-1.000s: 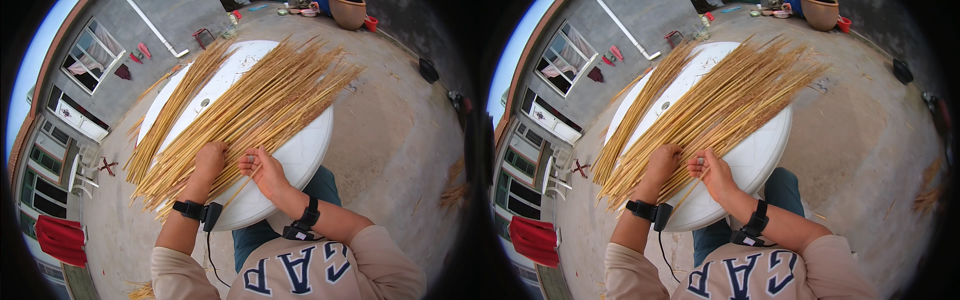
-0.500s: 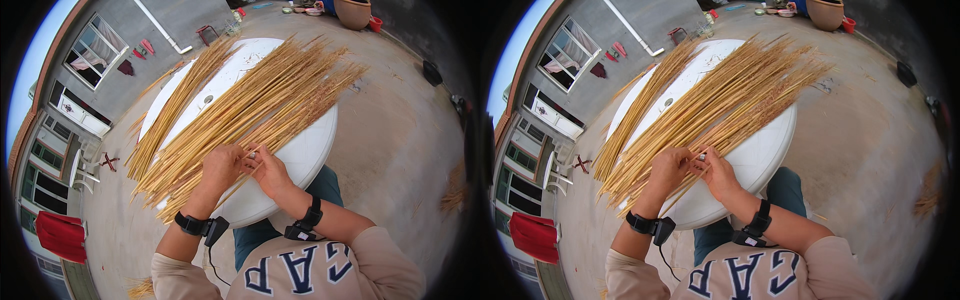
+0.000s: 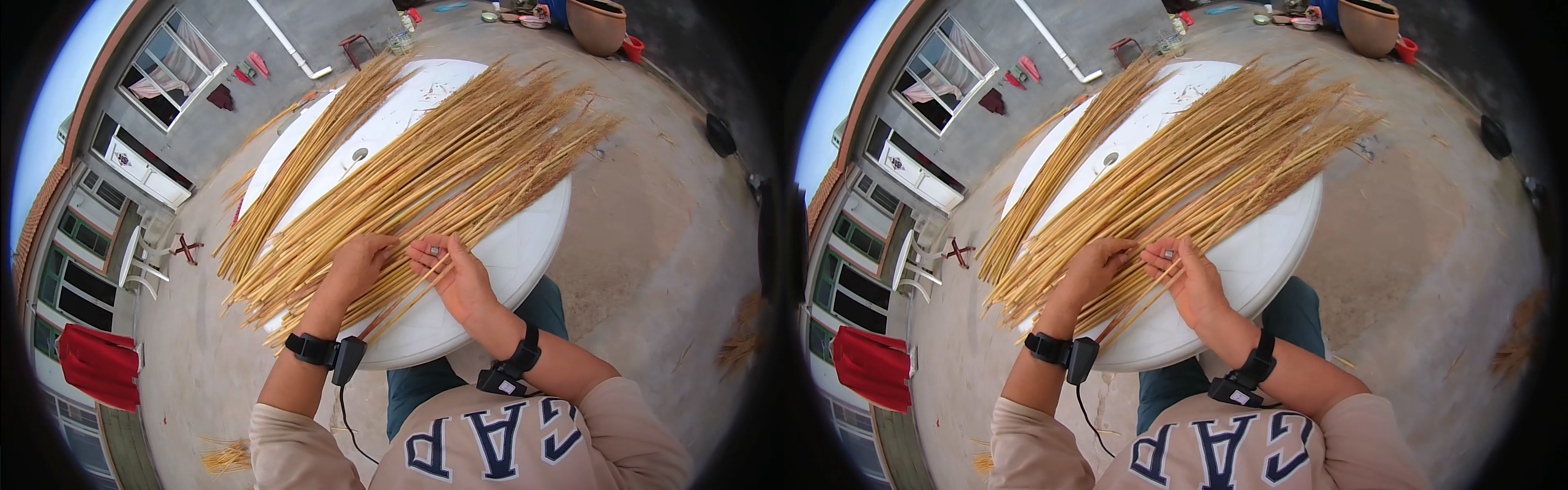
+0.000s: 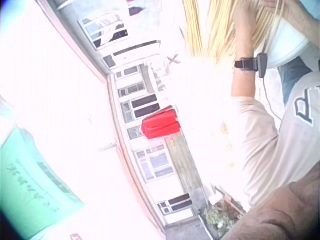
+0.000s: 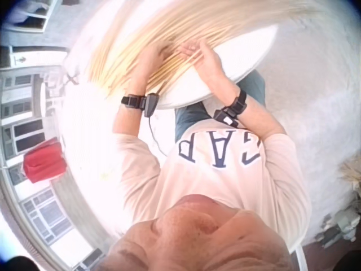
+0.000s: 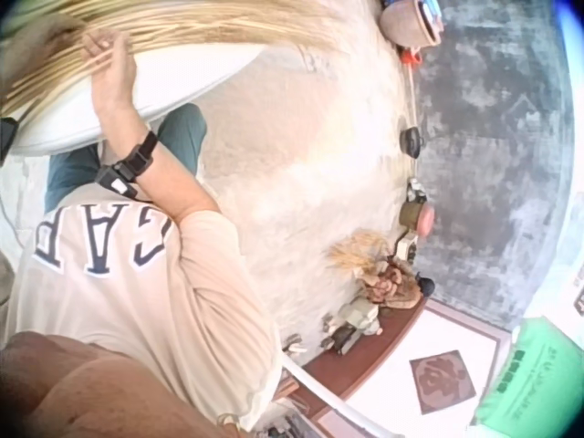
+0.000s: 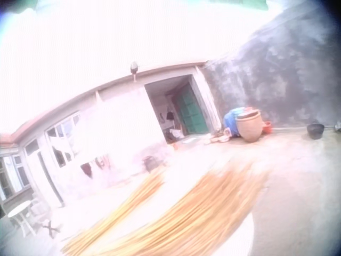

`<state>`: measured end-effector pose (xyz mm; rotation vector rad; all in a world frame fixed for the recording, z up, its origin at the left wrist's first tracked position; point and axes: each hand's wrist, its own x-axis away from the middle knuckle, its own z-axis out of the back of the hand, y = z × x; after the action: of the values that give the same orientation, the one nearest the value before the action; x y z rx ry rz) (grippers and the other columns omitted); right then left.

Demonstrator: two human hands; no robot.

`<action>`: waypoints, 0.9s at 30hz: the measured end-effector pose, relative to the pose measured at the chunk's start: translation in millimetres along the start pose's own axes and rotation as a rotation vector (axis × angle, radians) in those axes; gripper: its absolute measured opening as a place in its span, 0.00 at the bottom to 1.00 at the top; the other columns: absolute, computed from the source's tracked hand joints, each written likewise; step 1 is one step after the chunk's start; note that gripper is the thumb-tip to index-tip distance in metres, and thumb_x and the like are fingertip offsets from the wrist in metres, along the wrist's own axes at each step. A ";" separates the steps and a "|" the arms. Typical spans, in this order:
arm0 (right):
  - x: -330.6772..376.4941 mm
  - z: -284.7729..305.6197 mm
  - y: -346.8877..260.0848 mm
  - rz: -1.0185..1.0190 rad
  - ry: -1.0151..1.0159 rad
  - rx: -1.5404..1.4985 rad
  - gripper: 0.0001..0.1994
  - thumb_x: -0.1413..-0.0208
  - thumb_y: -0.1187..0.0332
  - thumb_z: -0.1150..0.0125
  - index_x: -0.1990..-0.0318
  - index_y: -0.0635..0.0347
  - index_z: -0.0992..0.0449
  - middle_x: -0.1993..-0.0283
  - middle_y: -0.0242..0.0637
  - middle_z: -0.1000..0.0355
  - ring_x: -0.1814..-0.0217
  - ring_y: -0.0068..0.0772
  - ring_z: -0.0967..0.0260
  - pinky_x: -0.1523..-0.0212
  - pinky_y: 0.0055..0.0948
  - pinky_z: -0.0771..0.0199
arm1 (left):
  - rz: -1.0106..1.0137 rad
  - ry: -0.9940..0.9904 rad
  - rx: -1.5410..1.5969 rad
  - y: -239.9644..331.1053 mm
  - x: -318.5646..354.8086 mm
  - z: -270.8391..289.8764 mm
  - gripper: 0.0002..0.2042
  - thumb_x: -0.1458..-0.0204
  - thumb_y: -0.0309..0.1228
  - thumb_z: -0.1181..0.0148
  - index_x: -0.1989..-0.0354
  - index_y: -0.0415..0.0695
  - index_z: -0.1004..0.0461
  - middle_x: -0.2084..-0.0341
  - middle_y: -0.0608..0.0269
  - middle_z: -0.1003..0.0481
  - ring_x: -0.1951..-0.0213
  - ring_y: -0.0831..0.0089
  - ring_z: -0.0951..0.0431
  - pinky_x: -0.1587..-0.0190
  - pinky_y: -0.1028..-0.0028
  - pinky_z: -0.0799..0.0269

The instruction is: The person stands at a white round table outdoors and sorts a large pile of long, thin bamboo sticks. They repeatedly pick up bundles of sticks, align them, and place them back onto the table in a more organized manner. The person handles the sticks by hand, occasionally lifting them to inspect or adjust their alignment.

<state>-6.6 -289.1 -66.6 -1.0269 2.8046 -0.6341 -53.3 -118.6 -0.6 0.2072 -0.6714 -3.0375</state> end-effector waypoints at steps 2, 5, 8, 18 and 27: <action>-0.8 3.6 1.7 0.001 -0.025 -0.005 0.22 0.36 0.54 0.63 0.53 0.67 0.34 0.53 0.46 0.33 0.47 0.40 0.34 0.46 0.37 0.32 | 0.030 0.060 -0.067 -10.3 -0.8 -5.0 0.12 0.53 0.20 0.48 0.60 0.43 0.24 0.64 0.50 0.25 0.61 0.54 0.25 0.58 0.64 0.30; -1.0 3.3 5.0 -0.001 -0.029 0.004 0.22 0.36 0.53 0.63 0.53 0.67 0.35 0.54 0.46 0.33 0.48 0.40 0.33 0.46 0.36 0.31 | 0.064 0.107 -0.156 -18.9 -4.4 -10.3 0.10 0.53 0.23 0.44 0.62 0.43 0.23 0.67 0.52 0.24 0.64 0.54 0.24 0.61 0.66 0.29; 0.8 2.4 1.0 -0.003 0.013 0.021 0.22 0.36 0.53 0.62 0.53 0.67 0.34 0.53 0.46 0.33 0.48 0.38 0.33 0.47 0.35 0.31 | 0.015 0.073 -0.294 -18.1 -16.1 -13.6 0.10 0.56 0.24 0.42 0.64 0.44 0.22 0.68 0.54 0.23 0.64 0.55 0.24 0.61 0.63 0.29; 0.6 1.7 2.0 0.009 0.007 -0.013 0.22 0.36 0.53 0.61 0.55 0.69 0.34 0.57 0.45 0.32 0.53 0.36 0.31 0.52 0.31 0.28 | 0.013 0.056 -0.349 -16.5 -26.0 -16.2 0.06 0.56 0.27 0.42 0.69 0.41 0.28 0.73 0.50 0.25 0.67 0.52 0.25 0.64 0.60 0.31; 0.4 3.2 1.4 0.005 0.007 0.017 0.23 0.36 0.53 0.62 0.54 0.69 0.34 0.56 0.46 0.32 0.51 0.38 0.32 0.51 0.34 0.29 | 0.096 0.269 -0.115 -14.5 -21.4 4.5 0.06 0.53 0.24 0.43 0.66 0.40 0.31 0.76 0.49 0.25 0.70 0.53 0.24 0.68 0.64 0.30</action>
<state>-7.0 -289.5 -70.0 -1.0170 2.8018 -0.6619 -32.6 -102.4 0.0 0.5507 -0.4715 -2.8693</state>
